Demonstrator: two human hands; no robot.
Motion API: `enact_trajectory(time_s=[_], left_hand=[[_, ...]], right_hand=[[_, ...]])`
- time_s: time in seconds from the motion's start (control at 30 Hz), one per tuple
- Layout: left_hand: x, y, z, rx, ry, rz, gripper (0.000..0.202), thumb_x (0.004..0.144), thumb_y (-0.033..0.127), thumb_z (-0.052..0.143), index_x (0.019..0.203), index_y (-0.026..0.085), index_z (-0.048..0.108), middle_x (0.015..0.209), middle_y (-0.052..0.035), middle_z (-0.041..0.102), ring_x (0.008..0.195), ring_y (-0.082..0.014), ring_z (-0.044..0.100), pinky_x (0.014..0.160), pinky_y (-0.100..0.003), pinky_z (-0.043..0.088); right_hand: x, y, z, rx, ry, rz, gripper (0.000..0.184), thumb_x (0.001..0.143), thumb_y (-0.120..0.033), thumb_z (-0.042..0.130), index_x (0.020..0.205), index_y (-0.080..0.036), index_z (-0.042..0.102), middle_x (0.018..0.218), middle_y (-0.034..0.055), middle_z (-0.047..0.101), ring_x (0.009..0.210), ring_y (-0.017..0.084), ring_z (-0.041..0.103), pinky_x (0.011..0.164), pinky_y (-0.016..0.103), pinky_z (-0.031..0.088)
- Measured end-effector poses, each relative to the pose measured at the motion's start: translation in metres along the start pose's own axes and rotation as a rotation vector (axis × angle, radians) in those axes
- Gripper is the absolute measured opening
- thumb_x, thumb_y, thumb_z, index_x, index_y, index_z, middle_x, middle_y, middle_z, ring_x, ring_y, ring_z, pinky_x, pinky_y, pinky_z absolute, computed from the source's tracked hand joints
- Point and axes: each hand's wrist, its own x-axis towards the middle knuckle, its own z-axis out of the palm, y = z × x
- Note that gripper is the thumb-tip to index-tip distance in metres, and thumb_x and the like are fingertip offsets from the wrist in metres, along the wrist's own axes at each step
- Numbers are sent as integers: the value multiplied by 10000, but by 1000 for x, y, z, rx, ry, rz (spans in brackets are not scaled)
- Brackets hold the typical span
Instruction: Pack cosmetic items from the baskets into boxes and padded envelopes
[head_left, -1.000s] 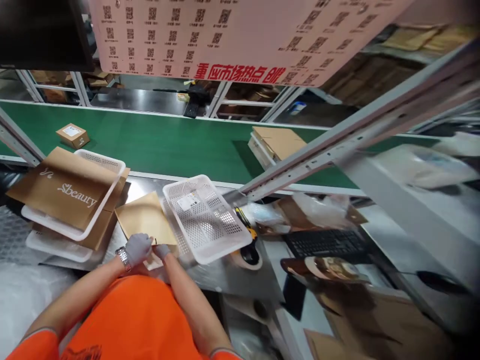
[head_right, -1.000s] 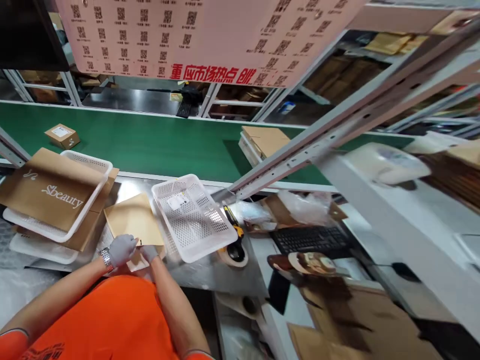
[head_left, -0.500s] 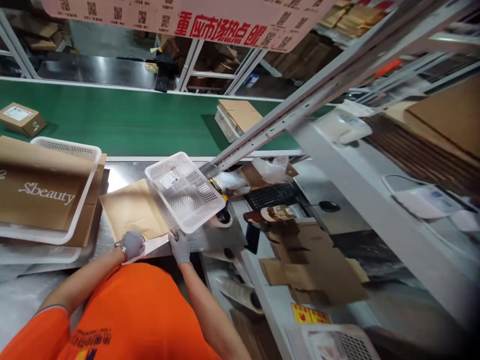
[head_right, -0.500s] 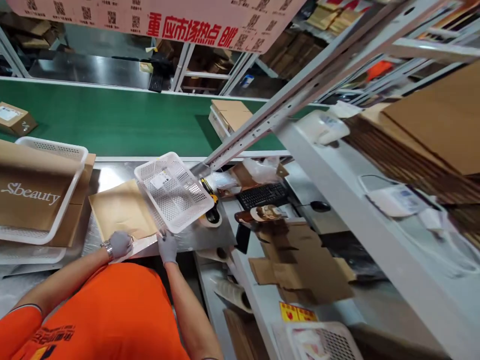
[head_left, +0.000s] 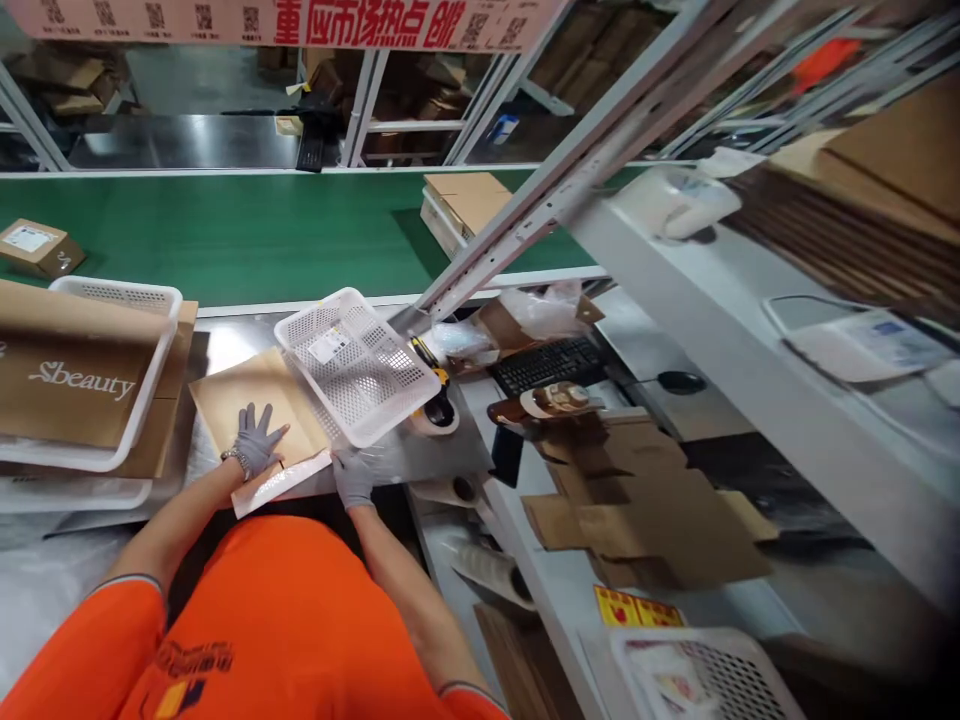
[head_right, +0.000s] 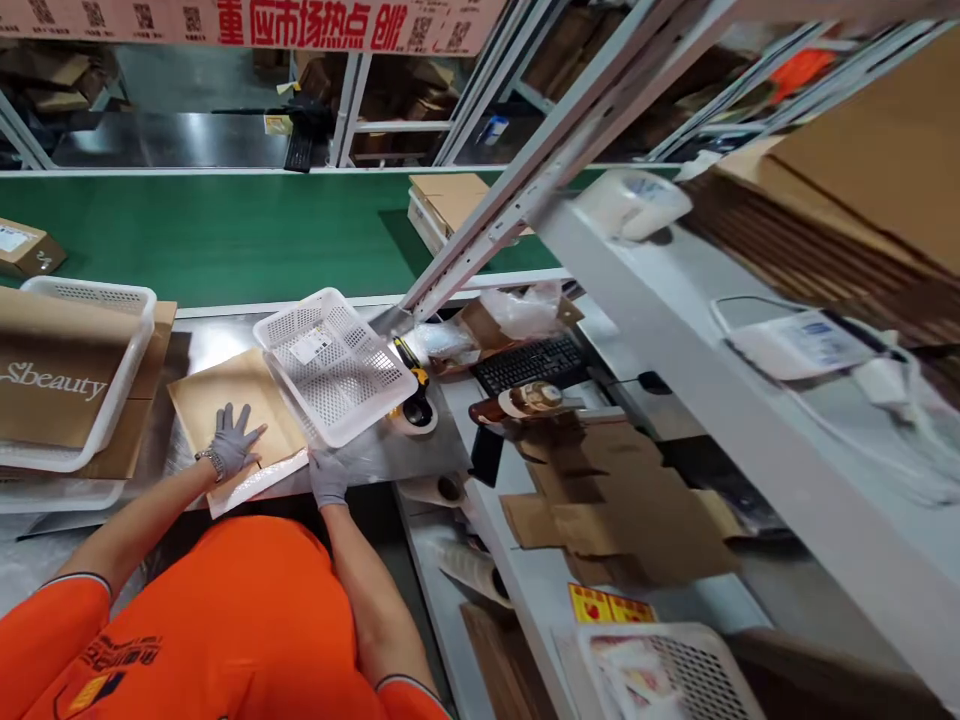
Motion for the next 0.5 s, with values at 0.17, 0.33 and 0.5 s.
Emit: enact_trajectory(time_s=[0.17, 0.33, 0.5], left_hand=[[1, 1, -5, 45, -61, -39, 863, 945, 698, 746, 1718, 392, 516, 1915, -158, 101, 1695, -644, 29, 1282, -832, -56], [-3, 2, -13, 108, -57, -41, 855, 956, 684, 743, 1720, 381, 511, 1902, -202, 121, 1696, -634, 70, 1295, -820, -20], [-9, 18, -31, 176, -91, -124, 884, 969, 709, 703, 1743, 347, 478, 1889, -249, 124, 1670, -681, 95, 1282, -828, 37]], right_hand=[[-17, 8, -17, 145, -54, -159, 250, 1005, -236, 610, 948, -186, 848, 1145, 120, 843, 1007, 230, 719, 939, 298, 517], [-82, 29, -48, 474, -143, -240, 211, 949, -307, 637, 835, -267, 810, 858, 56, 780, 836, 233, 685, 860, 320, 536], [-163, 75, -90, 727, -113, -62, 204, 897, -430, 692, 790, -288, 793, 788, 51, 722, 699, 239, 642, 727, 364, 533]])
